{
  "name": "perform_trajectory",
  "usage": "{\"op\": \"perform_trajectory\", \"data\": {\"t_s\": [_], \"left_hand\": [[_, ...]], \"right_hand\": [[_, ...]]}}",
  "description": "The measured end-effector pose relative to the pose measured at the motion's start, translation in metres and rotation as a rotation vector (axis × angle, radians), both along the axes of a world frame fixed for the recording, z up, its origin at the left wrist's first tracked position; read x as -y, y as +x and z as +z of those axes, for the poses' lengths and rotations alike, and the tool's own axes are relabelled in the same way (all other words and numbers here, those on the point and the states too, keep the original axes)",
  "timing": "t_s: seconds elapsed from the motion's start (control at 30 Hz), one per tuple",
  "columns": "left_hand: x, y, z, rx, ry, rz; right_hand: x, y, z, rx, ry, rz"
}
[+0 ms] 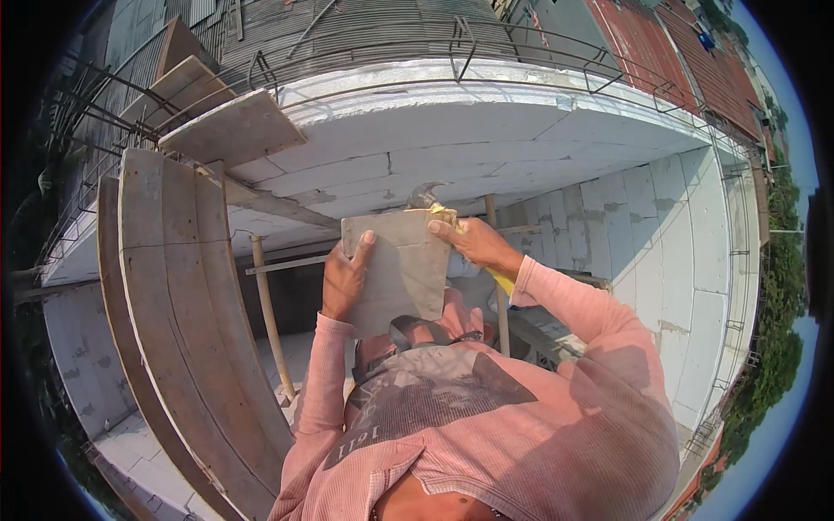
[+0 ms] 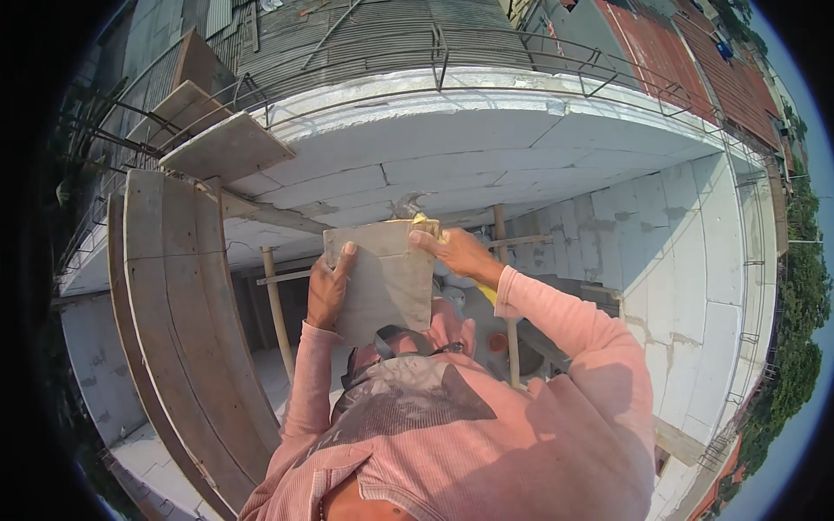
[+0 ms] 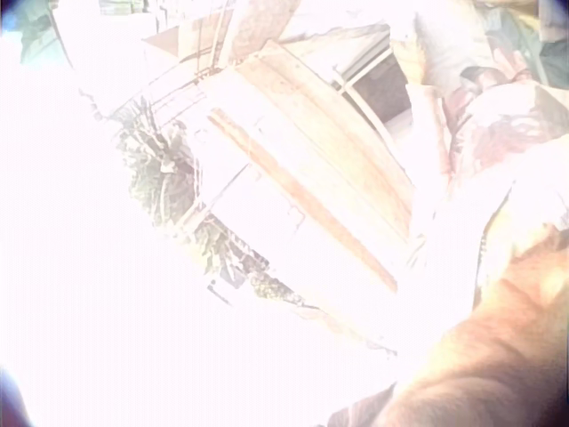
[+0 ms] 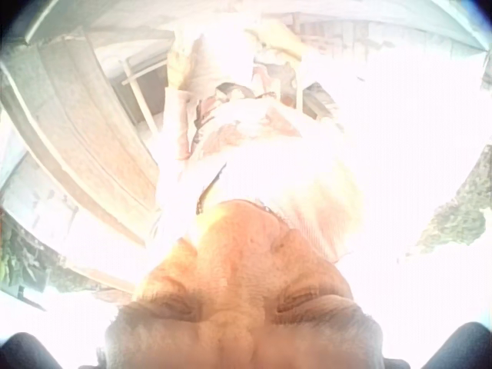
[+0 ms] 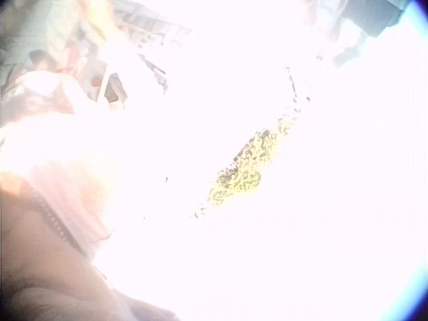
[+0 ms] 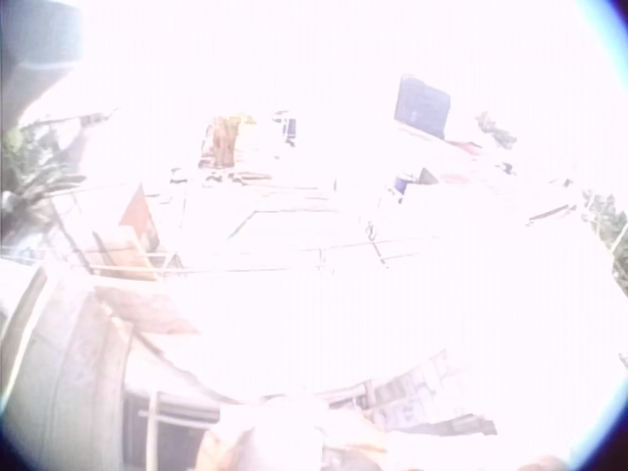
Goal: The person extracts nails from a wooden board using the claw of a hammer, then positions the board onto the wooden beam formwork and hammers it into place.
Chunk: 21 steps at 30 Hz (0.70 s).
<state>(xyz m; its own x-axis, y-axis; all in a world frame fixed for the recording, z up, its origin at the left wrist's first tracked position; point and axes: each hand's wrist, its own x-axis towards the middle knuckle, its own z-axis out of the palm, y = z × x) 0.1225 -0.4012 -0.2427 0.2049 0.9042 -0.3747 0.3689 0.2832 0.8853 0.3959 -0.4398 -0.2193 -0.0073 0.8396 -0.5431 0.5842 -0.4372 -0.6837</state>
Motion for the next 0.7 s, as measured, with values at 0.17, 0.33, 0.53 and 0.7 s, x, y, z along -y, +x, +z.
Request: {"op": "perform_trajectory", "data": {"t_s": [0.17, 0.33, 0.53, 0.7], "left_hand": [[-0.003, -0.02, -0.023, 0.137, -0.057, 0.07], [0.003, -0.028, -0.027, 0.208, -0.044, 0.066], [-0.004, -0.023, -0.028, 0.271, -0.06, 0.029], [-0.002, -0.026, -0.034, 0.268, -0.045, 0.041]], "right_hand": [[0.017, 0.036, -0.013, -0.365, 0.022, -0.166], [0.019, 0.025, 0.047, -0.21, 0.295, -0.205], [0.022, 0.029, 0.056, -0.353, 0.15, -0.292], [0.025, 0.033, 0.05, -0.304, 0.133, -0.204]]}}
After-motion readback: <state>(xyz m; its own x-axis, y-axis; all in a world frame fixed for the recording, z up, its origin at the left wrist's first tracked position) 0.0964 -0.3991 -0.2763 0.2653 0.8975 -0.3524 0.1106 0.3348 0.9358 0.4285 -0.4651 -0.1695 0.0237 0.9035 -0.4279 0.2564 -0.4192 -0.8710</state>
